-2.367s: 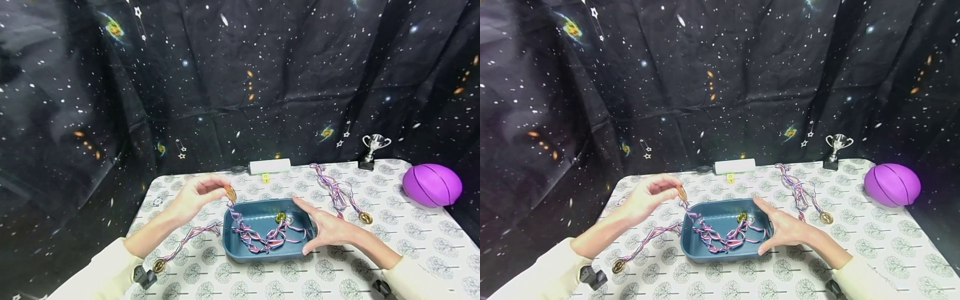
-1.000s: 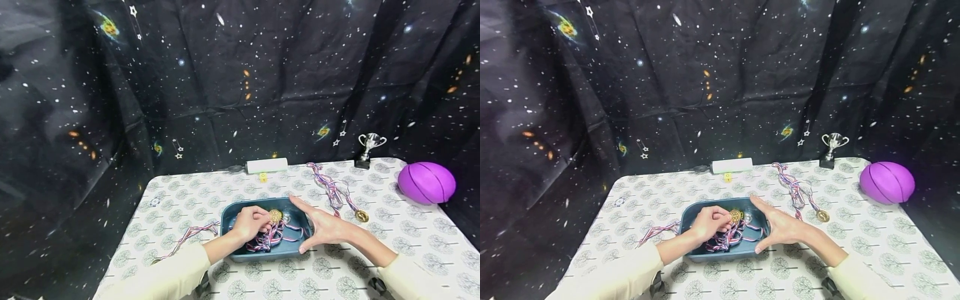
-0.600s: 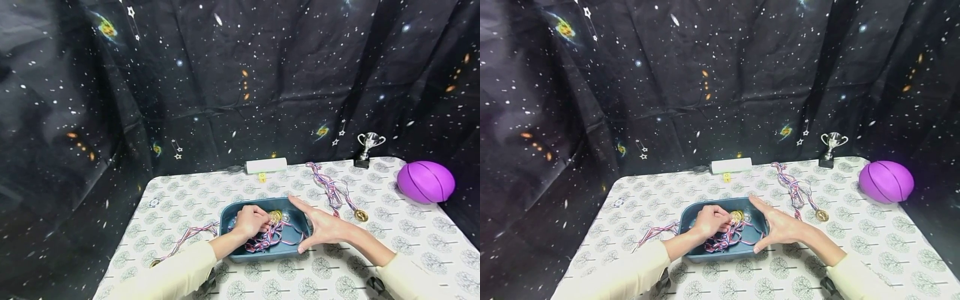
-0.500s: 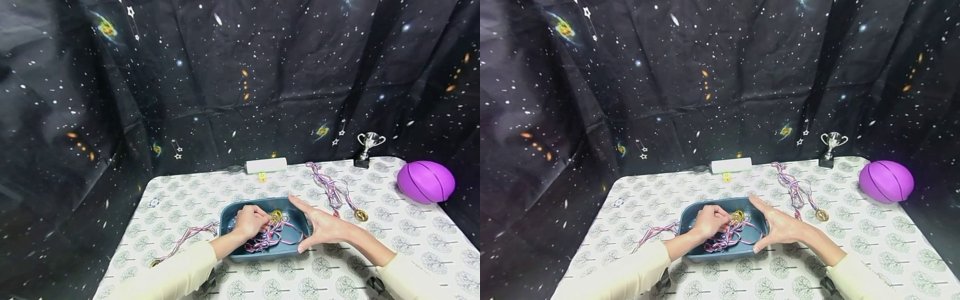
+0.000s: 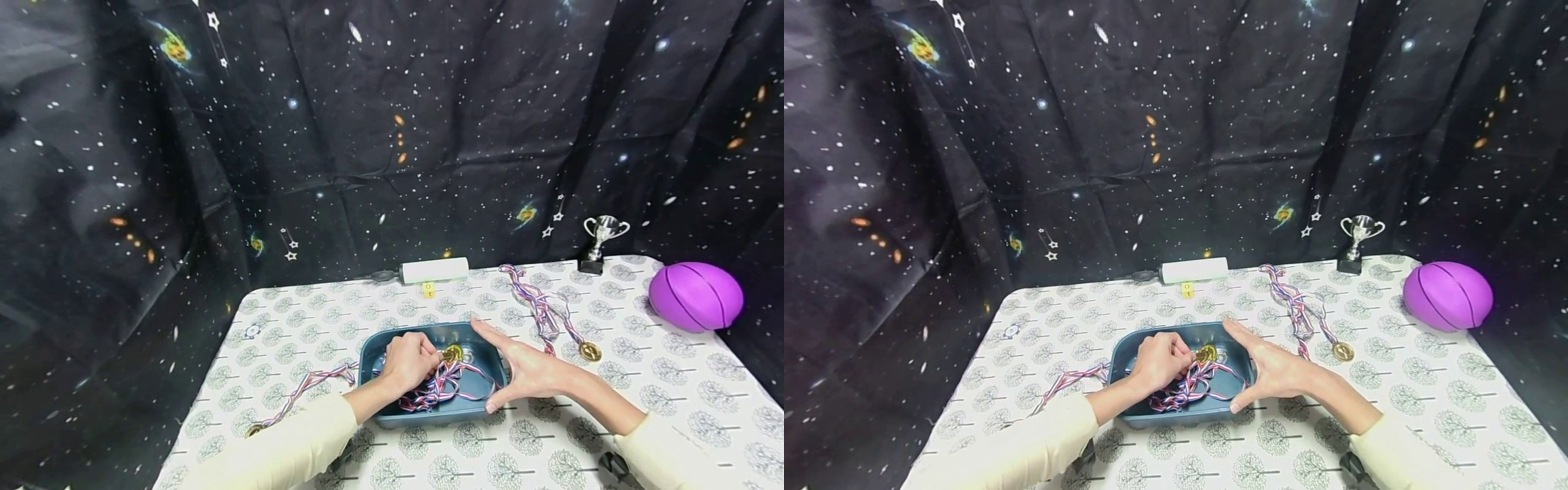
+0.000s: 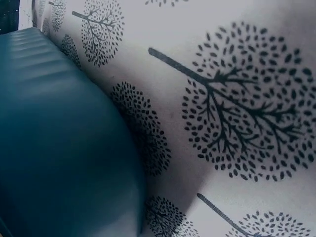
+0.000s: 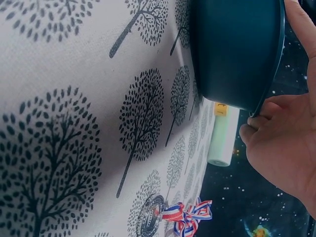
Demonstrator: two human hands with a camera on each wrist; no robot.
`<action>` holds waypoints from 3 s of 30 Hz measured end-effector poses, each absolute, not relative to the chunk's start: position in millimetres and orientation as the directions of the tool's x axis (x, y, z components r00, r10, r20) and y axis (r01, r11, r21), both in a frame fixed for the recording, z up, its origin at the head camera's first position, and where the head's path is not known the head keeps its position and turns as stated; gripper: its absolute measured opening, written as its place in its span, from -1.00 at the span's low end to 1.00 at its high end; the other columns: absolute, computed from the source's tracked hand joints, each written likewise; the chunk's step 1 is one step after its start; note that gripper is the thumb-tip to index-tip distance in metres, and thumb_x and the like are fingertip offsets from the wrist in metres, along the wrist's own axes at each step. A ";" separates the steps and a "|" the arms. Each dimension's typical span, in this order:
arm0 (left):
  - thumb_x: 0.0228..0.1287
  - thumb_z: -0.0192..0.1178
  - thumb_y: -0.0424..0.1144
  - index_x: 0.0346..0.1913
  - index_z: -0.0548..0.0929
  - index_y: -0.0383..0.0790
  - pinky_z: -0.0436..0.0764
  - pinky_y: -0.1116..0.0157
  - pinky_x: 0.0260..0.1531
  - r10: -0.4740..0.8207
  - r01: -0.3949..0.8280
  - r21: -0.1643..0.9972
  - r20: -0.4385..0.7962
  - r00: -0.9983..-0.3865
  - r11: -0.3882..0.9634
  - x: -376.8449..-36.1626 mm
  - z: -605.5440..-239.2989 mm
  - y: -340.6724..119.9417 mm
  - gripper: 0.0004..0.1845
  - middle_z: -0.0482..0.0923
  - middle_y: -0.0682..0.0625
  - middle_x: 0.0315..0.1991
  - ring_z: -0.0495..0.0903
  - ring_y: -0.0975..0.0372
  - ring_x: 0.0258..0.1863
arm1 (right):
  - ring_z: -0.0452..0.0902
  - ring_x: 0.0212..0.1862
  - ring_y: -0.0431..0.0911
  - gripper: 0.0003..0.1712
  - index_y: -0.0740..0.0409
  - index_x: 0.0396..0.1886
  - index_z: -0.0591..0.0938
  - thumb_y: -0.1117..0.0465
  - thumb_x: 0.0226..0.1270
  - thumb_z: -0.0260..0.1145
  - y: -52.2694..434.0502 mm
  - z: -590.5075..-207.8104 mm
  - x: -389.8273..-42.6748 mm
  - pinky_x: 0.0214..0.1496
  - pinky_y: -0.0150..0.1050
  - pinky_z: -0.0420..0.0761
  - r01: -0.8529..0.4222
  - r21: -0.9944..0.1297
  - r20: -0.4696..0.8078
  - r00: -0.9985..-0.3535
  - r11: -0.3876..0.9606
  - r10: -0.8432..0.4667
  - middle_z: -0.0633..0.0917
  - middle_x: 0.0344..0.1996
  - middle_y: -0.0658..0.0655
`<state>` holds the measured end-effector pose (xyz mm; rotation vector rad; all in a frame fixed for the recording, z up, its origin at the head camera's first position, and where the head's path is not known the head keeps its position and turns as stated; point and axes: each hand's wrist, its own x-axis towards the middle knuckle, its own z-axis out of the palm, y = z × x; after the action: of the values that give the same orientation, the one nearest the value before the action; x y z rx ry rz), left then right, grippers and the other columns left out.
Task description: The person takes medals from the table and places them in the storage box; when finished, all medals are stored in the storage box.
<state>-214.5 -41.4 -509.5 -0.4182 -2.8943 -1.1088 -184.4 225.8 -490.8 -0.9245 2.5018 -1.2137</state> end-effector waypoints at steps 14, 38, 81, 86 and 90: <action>0.33 0.50 -0.17 -0.45 0.70 0.03 0.75 0.18 -0.10 0.281 0.303 0.604 0.134 -0.950 0.737 -215.1 -507.1 -46.8 -0.79 0.59 0.40 -0.71 0.52 0.56 -0.75 | -0.06 0.66 0.29 0.69 0.19 0.76 -0.05 -0.16 -0.22 0.83 223.6 -487.9 -183.1 0.61 0.27 0.01 -0.455 -0.756 0.084 -0.780 0.471 -0.620 -0.02 0.69 0.39; 0.55 0.32 -0.07 0.30 0.70 -0.02 0.57 0.13 0.36 0.791 0.786 0.271 0.117 -0.600 0.556 -217.7 -443.6 -102.7 -0.64 0.72 0.12 0.21 0.63 0.22 0.27 | -0.12 0.66 0.35 0.65 0.35 0.72 -0.03 -0.17 -0.16 0.80 224.7 -486.7 -183.4 0.58 -0.38 -0.13 -0.478 -0.762 0.113 -0.763 0.437 -0.637 0.00 0.69 0.42; -0.21 0.68 0.36 0.75 -0.14 -0.22 0.17 -0.11 0.59 0.705 0.671 0.341 0.030 -0.708 0.659 -187.0 -457.1 -201.2 0.61 -0.03 -0.19 0.71 0.12 -0.04 0.64 | 0.61 0.14 0.20 0.08 0.00 0.69 0.27 -0.06 0.28 0.62 280.5 -476.1 -180.4 0.33 0.52 0.41 -0.380 -0.719 0.190 -0.913 0.582 -0.360 0.39 0.57 0.27; -0.22 0.69 0.35 0.75 -0.12 -0.19 0.22 -0.16 0.56 0.682 0.650 0.365 0.053 -0.730 0.667 -187.4 -464.1 -203.0 0.61 0.10 -0.21 0.68 0.20 -0.08 0.61 | 0.57 0.25 0.24 -0.19 0.11 0.52 0.48 0.03 0.37 0.57 300.8 -480.1 -178.0 0.25 0.26 0.61 -0.355 -0.724 0.210 -0.930 0.591 -0.302 0.63 0.33 0.26; -0.22 0.70 0.33 0.76 -0.15 -0.13 0.18 -0.15 0.57 0.665 0.631 0.387 0.060 -0.745 0.672 -186.6 -467.3 -202.7 0.61 0.08 -0.20 0.68 0.18 -0.11 0.62 | 0.71 -0.01 0.06 -0.26 0.21 0.46 0.53 0.10 0.37 0.57 317.7 -487.7 -176.0 0.02 -0.13 0.76 -0.320 -0.740 0.189 -0.943 0.592 -0.274 0.71 0.12 0.31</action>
<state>-186.6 -202.7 -467.3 -1.1455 -2.9506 -0.6310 -176.0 317.7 -487.7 -0.5317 2.8515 -1.3429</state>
